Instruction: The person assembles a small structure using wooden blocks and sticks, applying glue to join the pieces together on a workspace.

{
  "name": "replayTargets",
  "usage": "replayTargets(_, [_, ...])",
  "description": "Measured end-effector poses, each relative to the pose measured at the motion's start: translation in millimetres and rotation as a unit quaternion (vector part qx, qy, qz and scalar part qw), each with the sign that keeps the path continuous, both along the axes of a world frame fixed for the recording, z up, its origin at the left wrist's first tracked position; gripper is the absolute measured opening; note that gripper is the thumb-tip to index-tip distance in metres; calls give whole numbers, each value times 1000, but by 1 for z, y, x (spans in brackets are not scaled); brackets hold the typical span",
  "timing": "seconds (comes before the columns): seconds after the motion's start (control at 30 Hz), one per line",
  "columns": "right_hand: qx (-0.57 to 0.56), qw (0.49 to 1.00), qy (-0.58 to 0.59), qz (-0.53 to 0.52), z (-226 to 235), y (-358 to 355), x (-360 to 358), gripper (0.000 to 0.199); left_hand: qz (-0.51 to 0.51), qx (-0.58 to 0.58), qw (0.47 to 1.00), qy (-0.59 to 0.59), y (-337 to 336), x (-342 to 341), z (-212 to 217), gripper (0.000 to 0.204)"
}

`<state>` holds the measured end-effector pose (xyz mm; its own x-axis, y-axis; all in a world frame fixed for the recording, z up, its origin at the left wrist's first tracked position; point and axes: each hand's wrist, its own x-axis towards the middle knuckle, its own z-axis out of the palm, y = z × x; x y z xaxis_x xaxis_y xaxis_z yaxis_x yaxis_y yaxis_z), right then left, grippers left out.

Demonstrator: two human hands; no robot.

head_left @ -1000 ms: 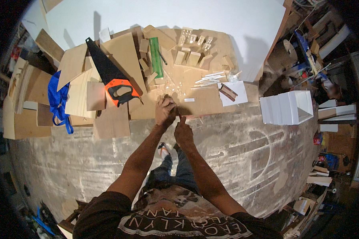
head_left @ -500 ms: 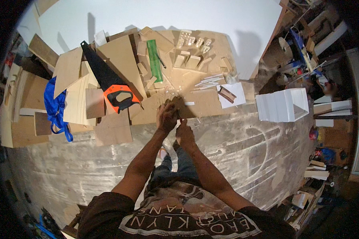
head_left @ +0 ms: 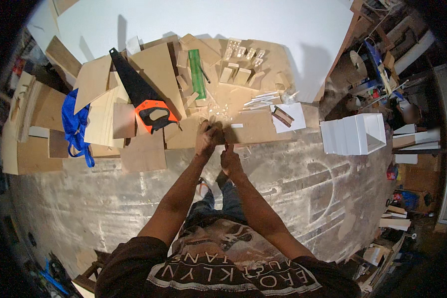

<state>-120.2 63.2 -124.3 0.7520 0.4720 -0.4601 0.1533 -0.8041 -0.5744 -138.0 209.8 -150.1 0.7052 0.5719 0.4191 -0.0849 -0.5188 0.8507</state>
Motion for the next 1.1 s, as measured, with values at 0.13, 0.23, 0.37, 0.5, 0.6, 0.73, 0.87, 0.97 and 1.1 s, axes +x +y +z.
replayTargets(0.13, [175, 980, -99, 4, -10, -17, 16, 45, -7, 152, 988, 14, 3, 3, 12, 25])
replayTargets(0.23, [261, 965, -17, -38, 15, -17, 27, 45, 34, 163, 986, 2, 16, -10, 10, 26])
replayTargets(0.37, [275, 927, 229, -113, 36, -49, 66, 42, 122, 118, 975, 146, 2, -15, 26, 27])
replayTargets(0.5, [222, 969, -88, 58, 9, -83, 105, 45, 110, 174, 973, 105, -28, 1, 49, 27])
replayTargets(0.6, [115, 975, -147, 122, 14, -91, 128, 39, 66, 203, 965, 154, -34, 9, 29, 27])
replayTargets(0.73, [88, 943, -159, 277, 24, -87, 171, 33, 154, 55, 970, 181, -50, 22, 6, 19])
replayTargets(0.87, [160, 945, -185, 216, 2, -94, 200, 33, 131, 145, 956, 220, -60, 42, 28, 19])
replayTargets(0.97, [265, 864, -339, 260, -2, -93, 214, 38, 174, 131, 936, 276, -74, 40, 29, 25])
replayTargets(1.1, [201, 929, -208, 232, -2, -87, 245, 35, 195, 157, 936, 249, -84, 51, 23, 26])
